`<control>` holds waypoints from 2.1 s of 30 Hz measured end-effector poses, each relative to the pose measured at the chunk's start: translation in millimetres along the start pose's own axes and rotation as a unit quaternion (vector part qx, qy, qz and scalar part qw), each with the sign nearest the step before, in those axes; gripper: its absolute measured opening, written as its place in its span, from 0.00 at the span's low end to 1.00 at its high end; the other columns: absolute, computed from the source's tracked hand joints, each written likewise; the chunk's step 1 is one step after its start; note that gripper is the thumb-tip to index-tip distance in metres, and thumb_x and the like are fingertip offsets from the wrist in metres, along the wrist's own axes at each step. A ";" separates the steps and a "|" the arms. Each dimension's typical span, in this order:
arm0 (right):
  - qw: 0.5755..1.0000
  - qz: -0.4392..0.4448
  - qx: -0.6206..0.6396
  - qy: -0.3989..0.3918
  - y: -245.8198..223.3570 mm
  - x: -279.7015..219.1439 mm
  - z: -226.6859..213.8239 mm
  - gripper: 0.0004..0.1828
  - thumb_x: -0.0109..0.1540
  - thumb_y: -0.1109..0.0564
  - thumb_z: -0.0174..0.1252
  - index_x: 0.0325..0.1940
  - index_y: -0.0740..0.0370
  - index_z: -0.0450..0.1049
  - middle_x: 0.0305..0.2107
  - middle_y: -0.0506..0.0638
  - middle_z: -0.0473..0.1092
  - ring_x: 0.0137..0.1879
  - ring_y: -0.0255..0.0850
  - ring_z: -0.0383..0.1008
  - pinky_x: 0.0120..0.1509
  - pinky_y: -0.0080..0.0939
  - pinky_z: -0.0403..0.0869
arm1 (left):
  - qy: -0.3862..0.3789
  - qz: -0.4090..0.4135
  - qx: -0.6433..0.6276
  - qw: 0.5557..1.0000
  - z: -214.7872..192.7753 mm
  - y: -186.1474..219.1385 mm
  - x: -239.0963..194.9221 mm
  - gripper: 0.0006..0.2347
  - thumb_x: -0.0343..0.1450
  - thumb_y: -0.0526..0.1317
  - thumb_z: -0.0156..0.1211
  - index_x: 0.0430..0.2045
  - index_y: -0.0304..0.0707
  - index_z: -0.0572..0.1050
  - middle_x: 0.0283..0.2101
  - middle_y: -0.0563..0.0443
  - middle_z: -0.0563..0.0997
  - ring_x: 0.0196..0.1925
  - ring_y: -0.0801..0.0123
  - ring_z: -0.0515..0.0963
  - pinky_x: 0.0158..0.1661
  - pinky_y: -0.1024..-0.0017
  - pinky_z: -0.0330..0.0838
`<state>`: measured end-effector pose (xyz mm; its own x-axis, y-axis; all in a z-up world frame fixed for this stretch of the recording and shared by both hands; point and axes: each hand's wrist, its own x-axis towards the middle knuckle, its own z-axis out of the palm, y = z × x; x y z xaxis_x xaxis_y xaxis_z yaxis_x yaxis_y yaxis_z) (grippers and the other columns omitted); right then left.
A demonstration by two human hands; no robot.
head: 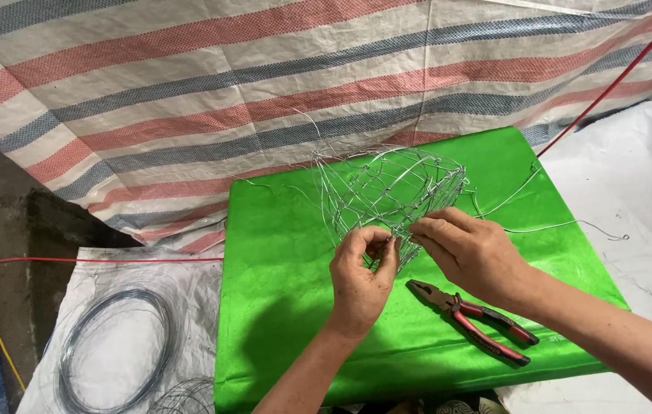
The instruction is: Assembling a wire mesh structure by manually twisting wires and using pliers to secure the joints.
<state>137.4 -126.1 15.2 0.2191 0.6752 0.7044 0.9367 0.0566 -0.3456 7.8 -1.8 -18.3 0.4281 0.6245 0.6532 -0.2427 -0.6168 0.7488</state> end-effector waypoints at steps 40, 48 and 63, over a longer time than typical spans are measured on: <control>0.972 0.152 0.117 0.132 -9.1 -34.7 90.8 0.02 0.65 0.61 0.62 0.41 0.56 0.76 0.29 0.52 0.71 0.35 0.51 0.76 0.39 0.44 0.76 | -0.143 -0.207 -0.131 0.959 -48.3 -12.2 13.8 0.06 0.73 0.35 0.65 0.40 0.33 0.82 0.31 0.42 0.87 0.37 0.69 0.84 0.45 0.65 0.80; 0.974 0.139 0.116 0.137 -12.7 -32.9 93.5 0.02 0.64 0.60 0.63 0.40 0.56 0.77 0.28 0.50 0.72 0.35 0.50 0.78 0.40 0.43 0.77 | -0.189 -0.271 -0.131 0.935 -54.9 -17.4 25.1 0.07 0.71 0.37 0.69 0.35 0.30 0.83 0.26 0.47 0.84 0.33 0.80 0.78 0.38 0.76 0.79; 0.992 -0.056 0.054 0.096 -39.0 18.9 24.1 0.14 0.65 0.69 0.51 0.48 0.61 0.79 0.50 0.61 0.75 0.40 0.58 0.78 0.39 0.51 0.76 | -0.170 -0.318 -0.152 0.920 -50.8 1.6 30.9 0.05 0.70 0.35 0.71 0.34 0.31 0.84 0.29 0.49 0.84 0.35 0.80 0.76 0.42 0.76 0.77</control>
<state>98.4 -97.8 27.0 0.1734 0.5078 0.8438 0.9259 0.2079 -0.3154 -23.6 40.8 8.8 0.8025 0.5955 0.0378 -0.0591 0.0163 0.9981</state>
